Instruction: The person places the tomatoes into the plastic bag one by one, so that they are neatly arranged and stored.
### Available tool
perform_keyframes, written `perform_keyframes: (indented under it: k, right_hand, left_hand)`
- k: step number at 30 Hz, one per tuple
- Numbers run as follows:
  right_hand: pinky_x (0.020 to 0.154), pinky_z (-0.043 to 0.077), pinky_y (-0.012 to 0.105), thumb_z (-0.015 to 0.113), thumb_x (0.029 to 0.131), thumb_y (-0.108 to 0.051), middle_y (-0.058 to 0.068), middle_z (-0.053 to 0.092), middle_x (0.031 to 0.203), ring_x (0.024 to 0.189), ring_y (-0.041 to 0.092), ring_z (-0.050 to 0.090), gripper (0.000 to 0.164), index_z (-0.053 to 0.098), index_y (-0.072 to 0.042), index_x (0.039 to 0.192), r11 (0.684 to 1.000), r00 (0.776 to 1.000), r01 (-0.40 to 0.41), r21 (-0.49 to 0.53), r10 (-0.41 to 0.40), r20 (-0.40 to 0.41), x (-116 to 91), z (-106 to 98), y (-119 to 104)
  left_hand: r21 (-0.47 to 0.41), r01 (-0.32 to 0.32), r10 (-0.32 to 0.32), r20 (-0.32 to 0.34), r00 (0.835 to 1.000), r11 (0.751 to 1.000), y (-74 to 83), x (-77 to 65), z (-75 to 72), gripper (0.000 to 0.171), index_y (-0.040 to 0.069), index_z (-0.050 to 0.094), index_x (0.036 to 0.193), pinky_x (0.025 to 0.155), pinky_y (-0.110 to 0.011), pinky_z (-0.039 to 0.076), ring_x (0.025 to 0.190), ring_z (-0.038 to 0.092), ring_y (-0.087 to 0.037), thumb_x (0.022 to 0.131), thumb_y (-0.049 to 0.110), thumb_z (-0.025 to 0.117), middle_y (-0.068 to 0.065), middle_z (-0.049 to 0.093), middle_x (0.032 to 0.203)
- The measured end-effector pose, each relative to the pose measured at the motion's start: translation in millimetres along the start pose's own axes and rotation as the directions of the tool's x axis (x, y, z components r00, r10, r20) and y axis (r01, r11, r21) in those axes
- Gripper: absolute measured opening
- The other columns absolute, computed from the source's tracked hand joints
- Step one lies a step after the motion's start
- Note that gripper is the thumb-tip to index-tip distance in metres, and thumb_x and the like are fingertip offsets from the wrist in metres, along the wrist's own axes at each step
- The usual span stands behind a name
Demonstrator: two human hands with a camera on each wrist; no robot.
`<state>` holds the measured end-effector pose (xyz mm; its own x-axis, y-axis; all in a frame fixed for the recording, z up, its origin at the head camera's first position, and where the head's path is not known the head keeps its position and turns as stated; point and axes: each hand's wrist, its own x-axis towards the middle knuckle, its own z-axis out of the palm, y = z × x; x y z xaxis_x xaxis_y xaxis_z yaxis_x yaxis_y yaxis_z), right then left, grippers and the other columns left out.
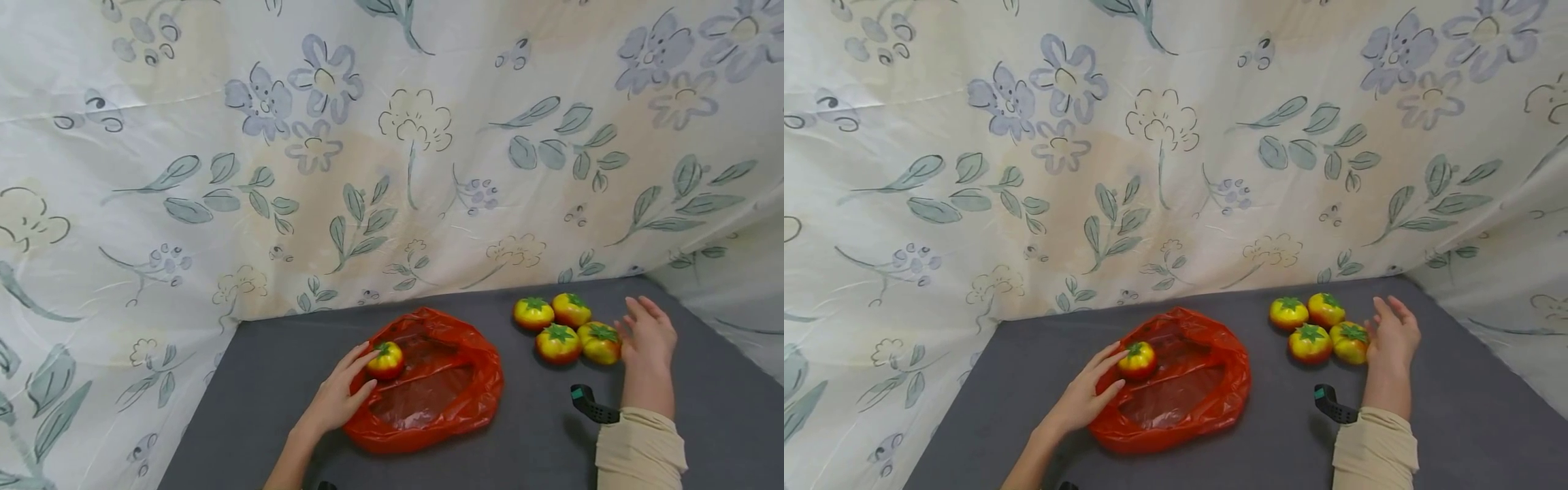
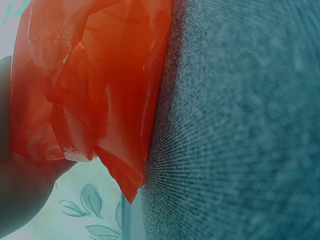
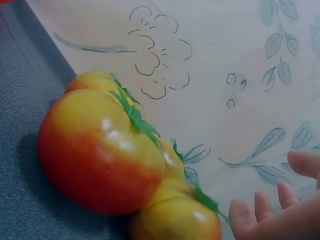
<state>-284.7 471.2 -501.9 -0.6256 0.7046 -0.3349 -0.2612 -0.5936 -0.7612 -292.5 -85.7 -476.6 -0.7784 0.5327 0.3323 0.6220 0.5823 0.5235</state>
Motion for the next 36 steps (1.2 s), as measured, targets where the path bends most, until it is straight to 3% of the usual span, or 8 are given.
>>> perform_keyframes:
  k: [5,10,14,18,21,26,31,36]
  right_hand:
    - [0.061,0.048,0.023,0.085,0.070,-0.024,-0.012,0.044,0.120,0.097,0.009,0.042,0.070,0.053,-0.026,0.133,1.000,1.000,0.021,0.011,-0.021,-0.021,-8.0,1.2,3.2]
    - [0.060,0.047,0.019,0.079,0.077,-0.025,-0.012,0.045,0.116,0.092,0.008,0.044,0.057,0.056,-0.024,0.130,0.997,0.995,0.065,-0.045,-0.068,-0.075,-14.1,-0.1,12.7]
    - [0.061,0.043,0.018,0.077,0.080,-0.025,-0.009,0.050,0.113,0.086,0.009,0.048,0.045,0.061,-0.022,0.122,0.983,0.974,0.168,-0.071,-0.176,-0.144,-7.0,0.8,19.6]
    - [0.064,0.041,0.018,0.077,0.081,-0.021,-0.007,0.052,0.109,0.087,0.009,0.049,0.037,0.065,-0.020,0.116,0.971,0.953,0.227,-0.071,-0.237,-0.187,-13.8,8.9,17.9]
    - [0.074,0.040,0.018,0.074,0.084,-0.023,-0.009,0.051,0.112,0.099,0.006,0.048,0.035,0.064,-0.022,0.117,0.977,0.959,0.188,-0.105,-0.205,-0.194,-29.0,14.8,12.8]
    - [0.101,0.030,0.022,0.071,0.083,-0.040,-0.012,0.042,0.131,0.125,0.008,0.036,0.046,0.055,-0.029,0.125,0.969,0.981,0.080,-0.234,-0.119,-0.156,-26.6,11.4,18.8]
    - [0.108,0.025,0.032,0.064,0.078,-0.059,-0.004,0.033,0.144,0.132,0.016,0.029,0.072,0.044,-0.029,0.140,0.905,0.986,0.054,-0.421,-0.115,-0.120,-14.0,-2.6,30.6]
    - [0.105,0.030,0.038,0.057,0.072,-0.073,0.008,0.024,0.152,0.133,0.023,0.029,0.096,0.033,-0.021,0.149,0.807,0.990,0.063,-0.587,-0.126,-0.067,-16.9,-9.7,34.5]
  left_hand:
    - [-0.008,-0.016,0.016,-0.003,1.000,1.000,-0.7,-0.6,0.5,0.051,0.021,0.050,0.139,0.092,-0.059,0.041,0.133,0.036,-0.028,0.091,0.019,0.066,-0.003,0.034,0.150]
    - [-0.012,-0.017,0.017,-0.008,1.000,1.000,-2.1,-3.6,0.9,0.050,0.020,0.051,0.138,0.092,-0.058,0.042,0.133,0.036,-0.027,0.091,0.018,0.067,-0.003,0.034,0.150]
    - [-0.022,-0.005,0.004,-0.012,1.000,1.000,-0.9,-4.4,0.6,0.050,0.019,0.051,0.138,0.093,-0.059,0.041,0.133,0.036,-0.027,0.091,0.019,0.067,-0.002,0.034,0.150]
    - [-0.034,-0.005,0.005,-0.019,1.000,0.999,0.9,-3.6,-0.3,0.050,0.019,0.051,0.139,0.093,-0.060,0.040,0.134,0.035,-0.027,0.091,0.019,0.066,-0.001,0.033,0.151]
    - [-0.032,-0.015,0.014,-0.025,1.000,0.999,0.9,-1.9,-0.8,0.051,0.019,0.051,0.139,0.092,-0.059,0.041,0.134,0.036,-0.026,0.091,0.018,0.067,-0.001,0.033,0.151]
    - [-0.024,-0.020,0.020,-0.025,0.999,1.000,2.1,0.5,-2.5,0.051,0.019,0.052,0.138,0.092,-0.059,0.041,0.133,0.036,-0.025,0.090,0.017,0.068,-0.001,0.034,0.150]
    - [-0.035,-0.020,0.019,-0.017,1.000,0.999,4.0,0.1,-3.0,0.051,0.018,0.052,0.138,0.092,-0.060,0.041,0.134,0.035,-0.026,0.090,0.017,0.068,-0.002,0.034,0.150]
    - [-0.040,-0.019,0.019,-0.010,1.000,0.999,5.0,-0.4,-0.9,0.051,0.019,0.052,0.138,0.092,-0.060,0.040,0.134,0.035,-0.026,0.089,0.017,0.068,-0.002,0.034,0.150]
